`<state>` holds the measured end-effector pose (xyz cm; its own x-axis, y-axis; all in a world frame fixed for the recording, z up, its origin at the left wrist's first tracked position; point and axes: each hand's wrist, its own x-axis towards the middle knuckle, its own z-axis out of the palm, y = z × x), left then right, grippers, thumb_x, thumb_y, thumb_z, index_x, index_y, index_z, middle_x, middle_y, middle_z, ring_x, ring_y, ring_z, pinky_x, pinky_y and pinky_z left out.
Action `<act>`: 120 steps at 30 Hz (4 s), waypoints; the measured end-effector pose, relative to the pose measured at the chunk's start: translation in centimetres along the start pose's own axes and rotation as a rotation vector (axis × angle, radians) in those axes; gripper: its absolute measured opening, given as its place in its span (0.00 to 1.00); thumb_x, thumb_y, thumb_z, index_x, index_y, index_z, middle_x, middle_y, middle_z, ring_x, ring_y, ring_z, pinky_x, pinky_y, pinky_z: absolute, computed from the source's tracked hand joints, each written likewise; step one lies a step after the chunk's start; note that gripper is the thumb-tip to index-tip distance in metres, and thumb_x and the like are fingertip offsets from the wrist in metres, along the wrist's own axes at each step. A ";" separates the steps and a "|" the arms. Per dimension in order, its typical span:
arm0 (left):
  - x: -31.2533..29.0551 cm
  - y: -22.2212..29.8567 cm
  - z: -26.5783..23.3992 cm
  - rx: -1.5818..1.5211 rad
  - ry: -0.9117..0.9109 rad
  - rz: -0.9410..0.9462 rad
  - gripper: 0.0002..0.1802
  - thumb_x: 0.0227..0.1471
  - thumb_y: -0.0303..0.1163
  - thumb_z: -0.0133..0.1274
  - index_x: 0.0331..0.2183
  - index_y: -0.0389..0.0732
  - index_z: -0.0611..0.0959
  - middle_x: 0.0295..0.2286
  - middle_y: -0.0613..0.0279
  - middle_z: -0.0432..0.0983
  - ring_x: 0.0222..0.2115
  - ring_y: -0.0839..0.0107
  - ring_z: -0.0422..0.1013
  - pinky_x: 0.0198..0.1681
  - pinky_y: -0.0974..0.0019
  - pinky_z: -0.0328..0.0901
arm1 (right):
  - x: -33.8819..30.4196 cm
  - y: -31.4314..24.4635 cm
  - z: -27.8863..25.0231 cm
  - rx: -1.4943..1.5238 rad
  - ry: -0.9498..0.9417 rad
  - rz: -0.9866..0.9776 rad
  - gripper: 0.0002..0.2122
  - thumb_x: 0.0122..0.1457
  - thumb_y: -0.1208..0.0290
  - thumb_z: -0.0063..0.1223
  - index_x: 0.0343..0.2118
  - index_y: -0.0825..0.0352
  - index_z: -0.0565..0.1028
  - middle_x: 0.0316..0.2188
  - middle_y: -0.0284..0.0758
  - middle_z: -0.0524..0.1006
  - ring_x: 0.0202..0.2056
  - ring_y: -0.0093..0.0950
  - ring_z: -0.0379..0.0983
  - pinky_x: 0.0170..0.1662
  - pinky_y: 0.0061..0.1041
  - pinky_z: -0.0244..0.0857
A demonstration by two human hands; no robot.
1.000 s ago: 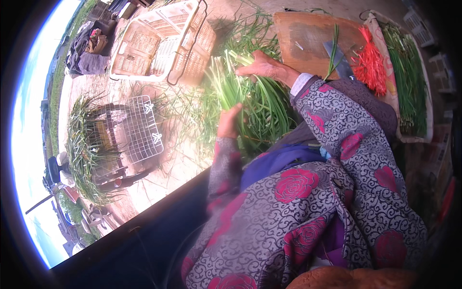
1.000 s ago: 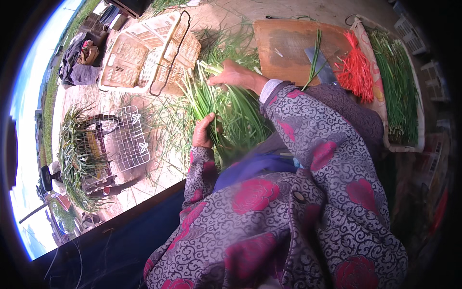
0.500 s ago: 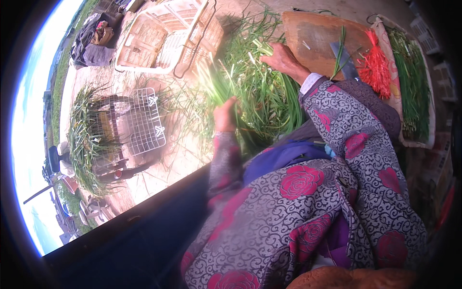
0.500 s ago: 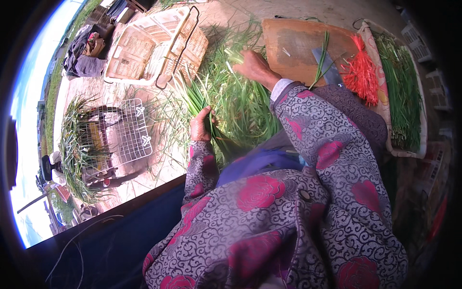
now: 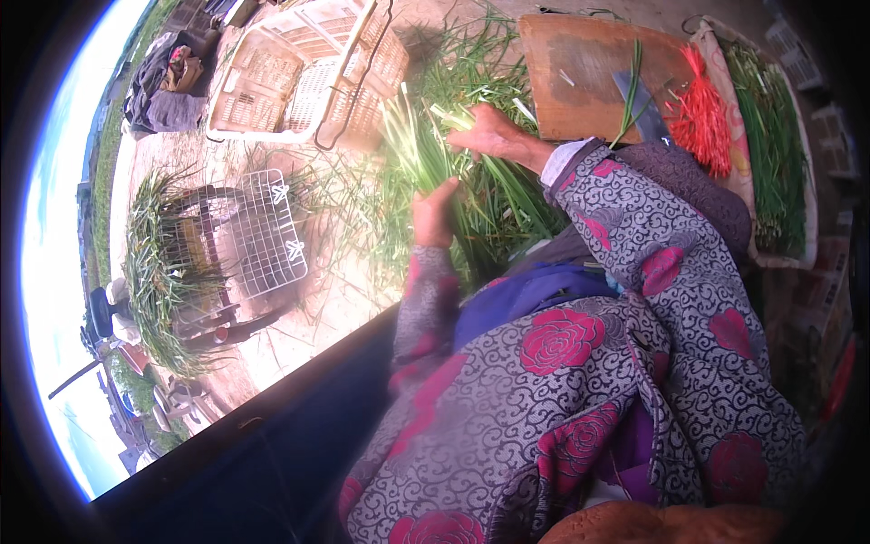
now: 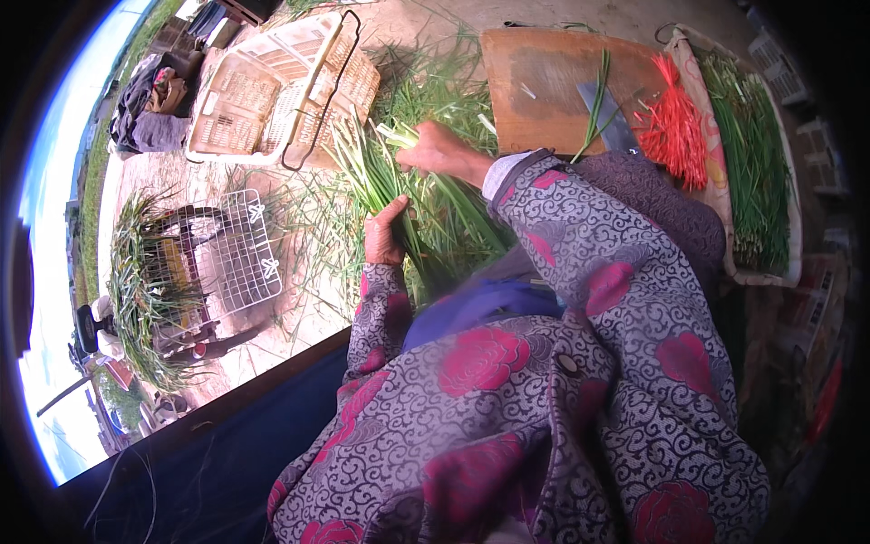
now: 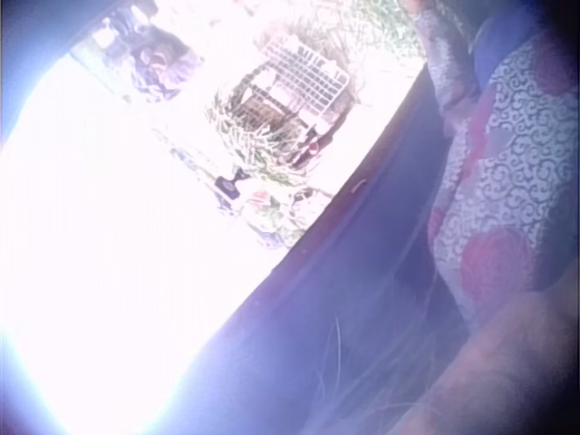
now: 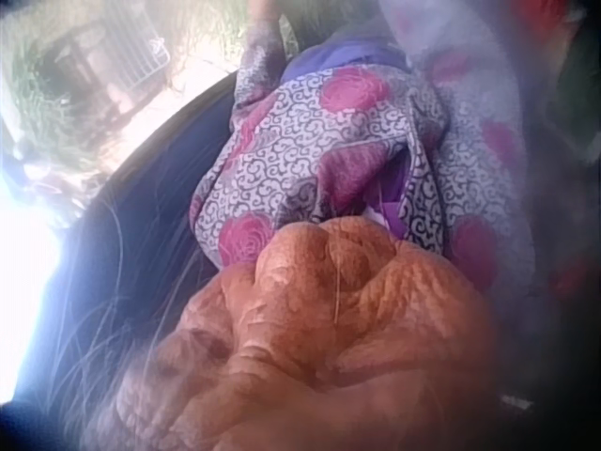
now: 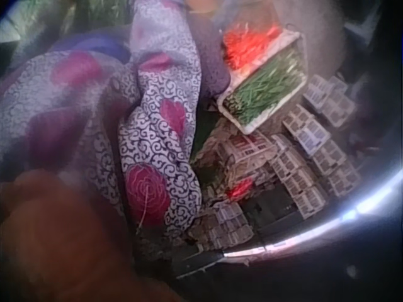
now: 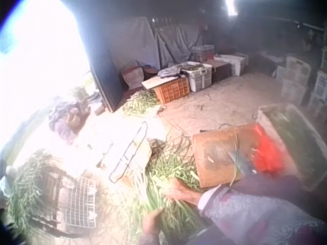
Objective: The person gathers green onions from a pile, aligns the stalks together, and secures them into a bundle using a yellow tie before placing the finished bundle into a basket.
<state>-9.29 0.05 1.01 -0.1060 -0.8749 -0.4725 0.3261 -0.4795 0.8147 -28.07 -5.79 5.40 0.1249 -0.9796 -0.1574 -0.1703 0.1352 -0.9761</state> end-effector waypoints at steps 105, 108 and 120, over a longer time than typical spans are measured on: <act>-0.9 0.5 -0.6 -0.056 -0.351 -0.233 0.20 0.57 0.38 0.56 0.46 0.34 0.78 0.39 0.53 0.80 0.37 0.60 0.78 0.43 0.55 0.74 | -0.4 -1.0 -0.7 0.348 -0.006 -0.179 0.18 0.51 0.73 0.67 0.41 0.75 0.73 0.30 0.35 0.78 0.24 0.23 0.74 0.26 0.24 0.68; -0.7 0.7 -0.9 -0.028 -0.232 -0.156 0.21 0.58 0.40 0.56 0.46 0.34 0.78 0.39 0.53 0.80 0.37 0.60 0.78 0.43 0.54 0.74 | -0.2 -1.6 -1.2 0.154 0.010 -0.079 0.13 0.49 0.73 0.66 0.34 0.75 0.75 0.26 0.35 0.78 0.23 0.24 0.74 0.26 0.25 0.68; 0.1 1.5 -2.6 0.051 -0.033 0.030 0.09 0.49 0.27 0.62 0.33 0.38 0.79 0.22 0.66 0.75 0.17 0.77 0.67 0.21 0.73 0.60 | -1.0 -4.2 -4.9 -0.080 -0.256 0.053 0.15 0.49 0.66 0.65 0.34 0.72 0.76 0.24 0.32 0.77 0.23 0.22 0.70 0.30 0.23 0.64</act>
<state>-6.31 -0.63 1.32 -0.1283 -0.8903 -0.4370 0.2815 -0.4552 0.8447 -32.31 -6.10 10.40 0.3549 -0.9006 -0.2509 -0.2589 0.1632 -0.9520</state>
